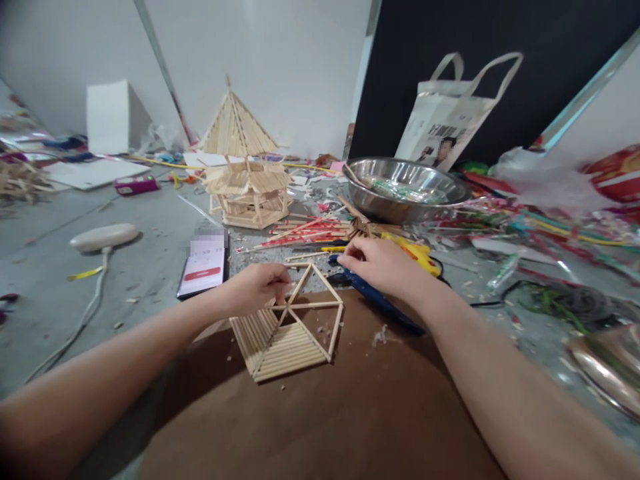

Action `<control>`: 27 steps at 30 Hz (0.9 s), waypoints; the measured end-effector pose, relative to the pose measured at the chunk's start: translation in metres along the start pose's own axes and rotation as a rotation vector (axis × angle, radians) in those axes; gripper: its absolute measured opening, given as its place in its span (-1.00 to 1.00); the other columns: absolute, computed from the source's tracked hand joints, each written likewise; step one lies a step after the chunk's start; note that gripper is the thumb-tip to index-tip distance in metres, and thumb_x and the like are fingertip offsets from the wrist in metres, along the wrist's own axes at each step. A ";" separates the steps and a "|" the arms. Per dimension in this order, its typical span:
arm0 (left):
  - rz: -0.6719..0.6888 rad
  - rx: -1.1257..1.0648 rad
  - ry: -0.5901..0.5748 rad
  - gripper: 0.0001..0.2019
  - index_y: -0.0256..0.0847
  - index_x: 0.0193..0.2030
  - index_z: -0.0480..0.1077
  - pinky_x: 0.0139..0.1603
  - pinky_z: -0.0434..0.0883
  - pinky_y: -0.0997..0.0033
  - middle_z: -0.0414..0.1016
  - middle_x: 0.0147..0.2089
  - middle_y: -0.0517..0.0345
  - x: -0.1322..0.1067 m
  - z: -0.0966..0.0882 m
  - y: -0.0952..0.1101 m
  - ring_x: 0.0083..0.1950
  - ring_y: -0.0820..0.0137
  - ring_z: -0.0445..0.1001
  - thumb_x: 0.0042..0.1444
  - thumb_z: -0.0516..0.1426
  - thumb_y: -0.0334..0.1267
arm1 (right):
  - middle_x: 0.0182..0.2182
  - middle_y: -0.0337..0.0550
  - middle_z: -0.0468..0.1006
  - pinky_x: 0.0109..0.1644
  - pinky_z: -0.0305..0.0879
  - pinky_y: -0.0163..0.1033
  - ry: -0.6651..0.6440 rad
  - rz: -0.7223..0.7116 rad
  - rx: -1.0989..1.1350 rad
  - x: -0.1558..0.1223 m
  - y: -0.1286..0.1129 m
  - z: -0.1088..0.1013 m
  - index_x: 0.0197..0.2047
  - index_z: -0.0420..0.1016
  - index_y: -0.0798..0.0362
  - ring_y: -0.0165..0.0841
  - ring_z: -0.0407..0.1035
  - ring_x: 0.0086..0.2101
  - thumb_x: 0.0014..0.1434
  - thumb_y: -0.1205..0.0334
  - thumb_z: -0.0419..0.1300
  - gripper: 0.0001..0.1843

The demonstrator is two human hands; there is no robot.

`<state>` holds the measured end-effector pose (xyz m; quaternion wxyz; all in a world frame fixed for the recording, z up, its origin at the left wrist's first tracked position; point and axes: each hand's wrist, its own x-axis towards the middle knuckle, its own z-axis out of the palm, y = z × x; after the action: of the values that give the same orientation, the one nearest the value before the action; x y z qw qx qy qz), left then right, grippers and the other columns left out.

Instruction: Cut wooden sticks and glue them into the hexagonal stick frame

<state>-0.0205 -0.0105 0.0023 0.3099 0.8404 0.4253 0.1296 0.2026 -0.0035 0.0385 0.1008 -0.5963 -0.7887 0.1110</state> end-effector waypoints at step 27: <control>0.077 -0.337 0.446 -0.75 -0.26 -0.14 0.24 -0.48 0.19 0.57 0.31 -0.47 0.21 0.002 0.019 -0.008 -0.52 0.58 0.21 0.02 -0.04 -0.26 | -0.72 -0.39 0.21 -0.62 0.00 -0.35 0.451 0.210 0.546 -0.029 0.017 0.008 -0.39 0.19 0.03 -0.50 0.11 -0.70 -0.15 0.14 0.12 -0.76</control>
<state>-0.0149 -0.0135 -0.0176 0.3389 0.7433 0.4231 0.3920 0.2239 -0.0276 0.0254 0.4158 -0.6345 -0.6224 0.1928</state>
